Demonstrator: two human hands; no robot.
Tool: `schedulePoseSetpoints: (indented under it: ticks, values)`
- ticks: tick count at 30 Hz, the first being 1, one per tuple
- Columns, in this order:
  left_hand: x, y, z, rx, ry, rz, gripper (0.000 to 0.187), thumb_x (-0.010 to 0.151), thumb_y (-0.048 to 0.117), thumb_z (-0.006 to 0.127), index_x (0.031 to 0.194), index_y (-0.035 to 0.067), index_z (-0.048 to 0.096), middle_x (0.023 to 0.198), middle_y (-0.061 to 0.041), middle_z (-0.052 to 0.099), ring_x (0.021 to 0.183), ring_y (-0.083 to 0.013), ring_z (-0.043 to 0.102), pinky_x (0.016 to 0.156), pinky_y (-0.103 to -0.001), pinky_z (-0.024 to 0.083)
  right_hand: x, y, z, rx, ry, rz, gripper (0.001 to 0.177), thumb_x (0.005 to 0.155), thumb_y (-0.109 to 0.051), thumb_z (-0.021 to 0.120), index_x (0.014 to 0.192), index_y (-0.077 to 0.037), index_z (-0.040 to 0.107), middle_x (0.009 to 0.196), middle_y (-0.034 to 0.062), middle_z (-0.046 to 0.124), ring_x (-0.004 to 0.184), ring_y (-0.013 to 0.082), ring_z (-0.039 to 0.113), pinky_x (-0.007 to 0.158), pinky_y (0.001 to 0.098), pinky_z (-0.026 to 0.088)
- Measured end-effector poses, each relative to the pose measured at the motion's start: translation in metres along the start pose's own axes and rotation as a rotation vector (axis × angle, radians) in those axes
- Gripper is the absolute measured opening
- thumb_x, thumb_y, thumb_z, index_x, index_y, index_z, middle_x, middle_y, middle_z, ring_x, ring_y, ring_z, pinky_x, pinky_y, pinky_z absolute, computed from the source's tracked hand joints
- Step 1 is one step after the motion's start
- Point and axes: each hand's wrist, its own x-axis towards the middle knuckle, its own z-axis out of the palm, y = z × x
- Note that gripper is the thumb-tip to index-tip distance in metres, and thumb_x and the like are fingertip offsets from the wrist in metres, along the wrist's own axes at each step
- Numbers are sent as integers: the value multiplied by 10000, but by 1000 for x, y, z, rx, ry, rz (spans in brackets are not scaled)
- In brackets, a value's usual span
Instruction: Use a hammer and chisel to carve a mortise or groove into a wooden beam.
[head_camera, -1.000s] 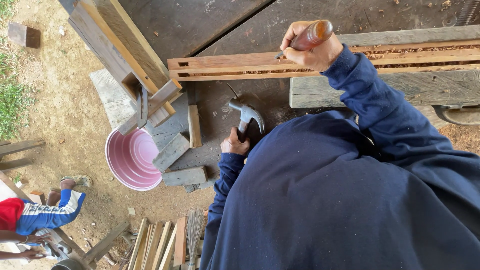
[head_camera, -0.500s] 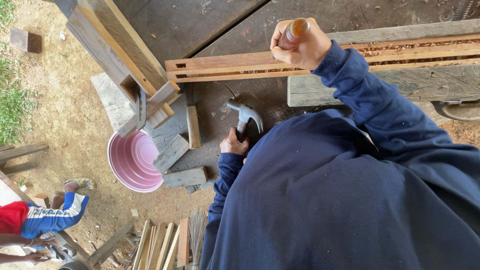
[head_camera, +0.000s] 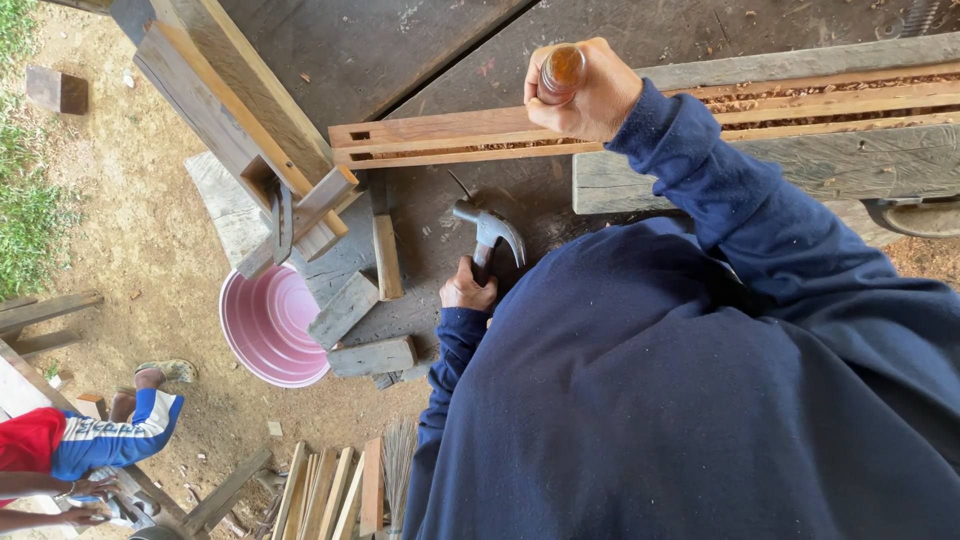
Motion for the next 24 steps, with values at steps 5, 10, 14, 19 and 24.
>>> schedulePoseSetpoints:
  ticks: [5, 10, 14, 19, 24]
  values:
    - [0, 0, 0, -2, 0, -5, 357, 753, 293, 754, 997, 83, 601, 773, -210, 728, 739, -432, 718, 692, -525, 563, 0, 1, 1, -3, -3, 6, 73, 889, -93, 735, 879, -55, 674, 786, 54, 705, 710, 162, 698, 658, 296, 552]
    - [0, 2, -2, 1, -6, -12, 354, 760, 299, 755, 996, 83, 602, 775, -209, 729, 743, -431, 720, 690, -521, 565, 1, 1, 2, -6, 3, 3, 77, 888, -87, 738, 877, -56, 669, 787, 52, 703, 708, 165, 697, 656, 295, 554]
    - [-3, -1, -1, -55, 38, 18, 340, 761, 279, 759, 997, 89, 603, 768, -201, 730, 725, -416, 728, 678, -498, 572, 1, 1, 2, -27, -7, -2, 73, 895, -90, 739, 885, -62, 672, 783, 51, 706, 706, 171, 701, 655, 297, 556]
    - [-3, -3, -14, -118, 127, 78, 298, 761, 200, 809, 939, 60, 616, 718, -192, 713, 673, -373, 729, 609, -446, 573, 6, 5, 0, 21, -35, -20, 72, 886, -93, 731, 897, -65, 666, 803, 55, 714, 721, 178, 704, 677, 308, 559]
    - [10, 84, -124, -485, 294, 253, 125, 889, 38, 711, 945, 18, 600, 723, -46, 669, 587, -101, 616, 515, -266, 497, 17, 13, 5, 58, -181, 59, 87, 841, -142, 726, 875, -80, 675, 791, 79, 711, 721, 203, 680, 693, 357, 556]
